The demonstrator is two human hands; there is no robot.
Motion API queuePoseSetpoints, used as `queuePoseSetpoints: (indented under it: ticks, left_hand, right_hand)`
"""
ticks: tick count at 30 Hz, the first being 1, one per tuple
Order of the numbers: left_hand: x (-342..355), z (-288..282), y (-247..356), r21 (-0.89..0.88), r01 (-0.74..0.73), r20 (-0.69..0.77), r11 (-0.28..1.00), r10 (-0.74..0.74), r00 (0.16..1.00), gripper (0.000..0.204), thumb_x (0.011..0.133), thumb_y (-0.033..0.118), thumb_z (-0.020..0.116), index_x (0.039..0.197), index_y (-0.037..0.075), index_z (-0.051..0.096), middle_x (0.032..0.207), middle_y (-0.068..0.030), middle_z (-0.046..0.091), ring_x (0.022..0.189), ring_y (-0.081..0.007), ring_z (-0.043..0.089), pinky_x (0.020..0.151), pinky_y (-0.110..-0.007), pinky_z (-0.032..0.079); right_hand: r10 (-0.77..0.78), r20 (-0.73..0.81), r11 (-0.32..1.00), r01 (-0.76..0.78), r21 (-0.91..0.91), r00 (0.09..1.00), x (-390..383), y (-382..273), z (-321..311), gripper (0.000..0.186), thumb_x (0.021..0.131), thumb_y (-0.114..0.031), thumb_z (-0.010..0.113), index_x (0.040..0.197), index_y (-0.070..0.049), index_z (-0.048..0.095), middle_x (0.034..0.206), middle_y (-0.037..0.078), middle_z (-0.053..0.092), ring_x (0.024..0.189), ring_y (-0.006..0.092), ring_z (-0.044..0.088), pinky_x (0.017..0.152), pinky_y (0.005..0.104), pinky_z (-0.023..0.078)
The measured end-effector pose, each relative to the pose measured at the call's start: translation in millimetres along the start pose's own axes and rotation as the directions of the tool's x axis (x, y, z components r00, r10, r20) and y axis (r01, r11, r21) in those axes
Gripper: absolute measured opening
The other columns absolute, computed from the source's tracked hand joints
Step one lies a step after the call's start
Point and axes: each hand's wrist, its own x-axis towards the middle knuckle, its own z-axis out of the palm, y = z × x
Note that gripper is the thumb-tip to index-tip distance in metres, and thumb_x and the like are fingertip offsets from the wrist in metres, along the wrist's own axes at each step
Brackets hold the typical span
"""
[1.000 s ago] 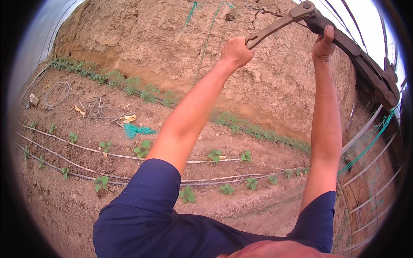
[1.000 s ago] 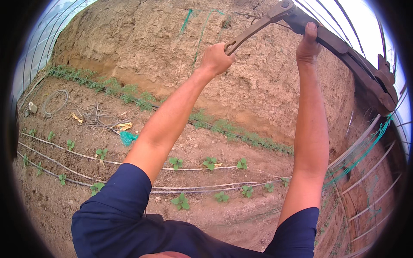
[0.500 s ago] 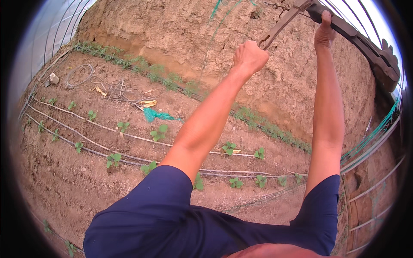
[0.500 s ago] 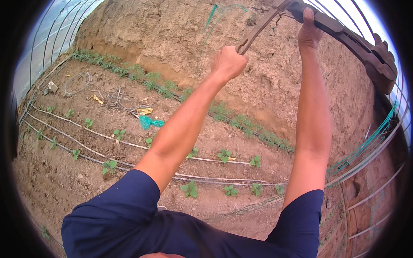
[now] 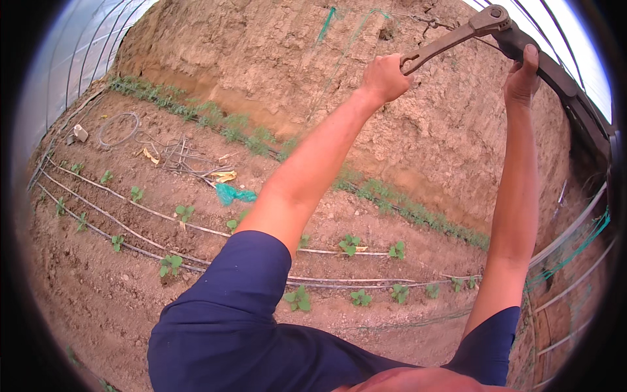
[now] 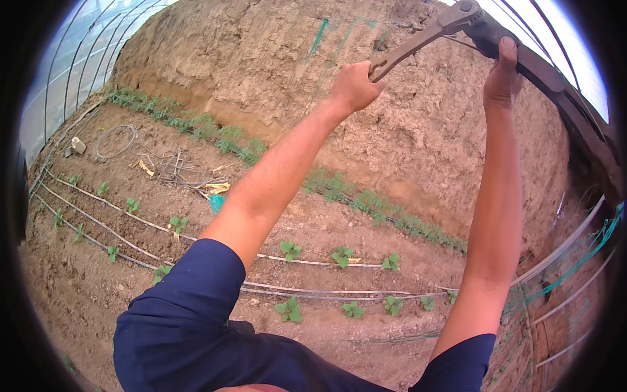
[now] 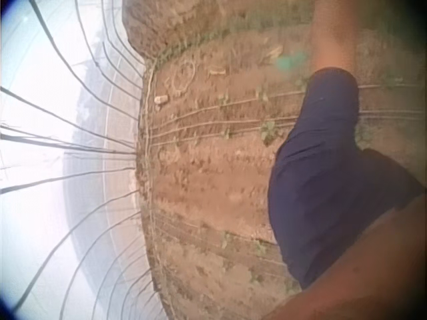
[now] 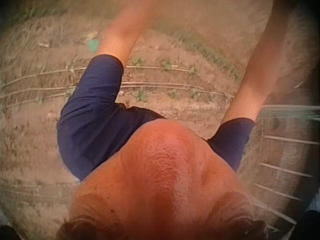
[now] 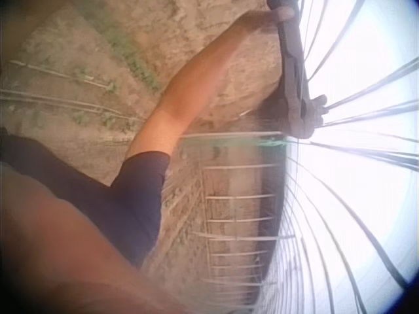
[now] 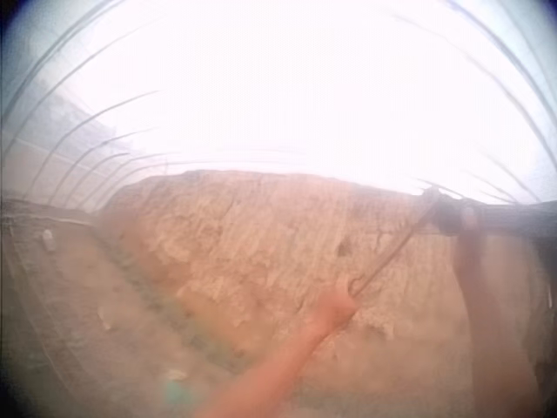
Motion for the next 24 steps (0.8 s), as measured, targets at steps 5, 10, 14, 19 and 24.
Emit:
queuePoseSetpoints:
  ticks: [5, 10, 14, 19, 24]
  left_hand:
    - [99, 8, -32, 0.111, -0.294, -0.027, 0.949, 0.299, 0.954, 0.029, 0.08, 0.032, 0.069, 0.091, 0.005, 0.069, 0.087, -0.0204, 0.072, 0.087, -0.0401, 0.069, 0.081, -0.047, 0.055]
    - [96, 11, -17, 0.079, -0.245, 0.003, 0.966, 0.246, 0.969, 0.03, 0.079, 0.034, 0.071, 0.093, 0.007, 0.07, 0.09, -0.0189, 0.073, 0.09, -0.0392, 0.07, 0.082, -0.045, 0.055]
    - [15, 6, 7, -0.029, 0.048, 0.11, 0.998, -0.044, 0.993, 0.032, 0.077, 0.035, 0.073, 0.091, 0.006, 0.072, 0.092, -0.0204, 0.073, 0.091, -0.0381, 0.071, 0.085, -0.045, 0.055]
    - [-25, -25, 35, -0.003, 0.228, 0.107, 0.974, -0.227, 0.968, 0.032, 0.082, 0.033, 0.071, 0.099, 0.005, 0.073, 0.099, -0.0194, 0.074, 0.097, -0.0347, 0.071, 0.09, -0.044, 0.055]
    - [-71, -62, 83, 0.048, 0.418, 0.118, 0.907, -0.42, 0.9, 0.03, 0.084, 0.025, 0.064, 0.101, 0.002, 0.073, 0.101, -0.0216, 0.073, 0.102, -0.0352, 0.07, 0.093, -0.045, 0.053]
  right_hand:
    - [0.01, -0.009, 0.999, -0.01, -0.034, 1.0, -1, -4, 2, 0.027, 0.08, -0.04, 0.076, 0.091, -0.017, 0.066, 0.084, -0.011, 0.056, 0.062, 0.0011, 0.037, 0.053, 0.0206, 0.026]
    - [0.032, -0.038, 0.999, -0.033, -0.034, 0.999, 6, -4, 1, 0.032, 0.081, -0.041, 0.076, 0.1, -0.015, 0.069, 0.092, -0.008, 0.062, 0.071, 0.0018, 0.047, 0.059, 0.0204, 0.033]
    - [-0.008, 0.01, 1.0, 0.008, 0.003, 1.0, 7, 1, -5, 0.038, 0.084, -0.037, 0.075, 0.108, -0.009, 0.067, 0.103, -0.002, 0.063, 0.094, 0.0101, 0.057, 0.086, 0.027, 0.044]
    - [-0.044, 0.142, 0.987, 0.065, -0.149, 0.989, 1, 5, -4, 0.05, 0.085, -0.042, 0.075, 0.118, -0.005, 0.066, 0.114, 0.001, 0.062, 0.105, 0.0165, 0.054, 0.1, 0.0326, 0.041]
    - [-0.129, 0.208, 0.981, 0.156, -0.118, 0.97, -12, 0, 12, 0.071, 0.083, -0.052, 0.076, 0.131, -0.003, 0.057, 0.126, 0.004, 0.056, 0.114, 0.0187, 0.05, 0.107, 0.0341, 0.036]
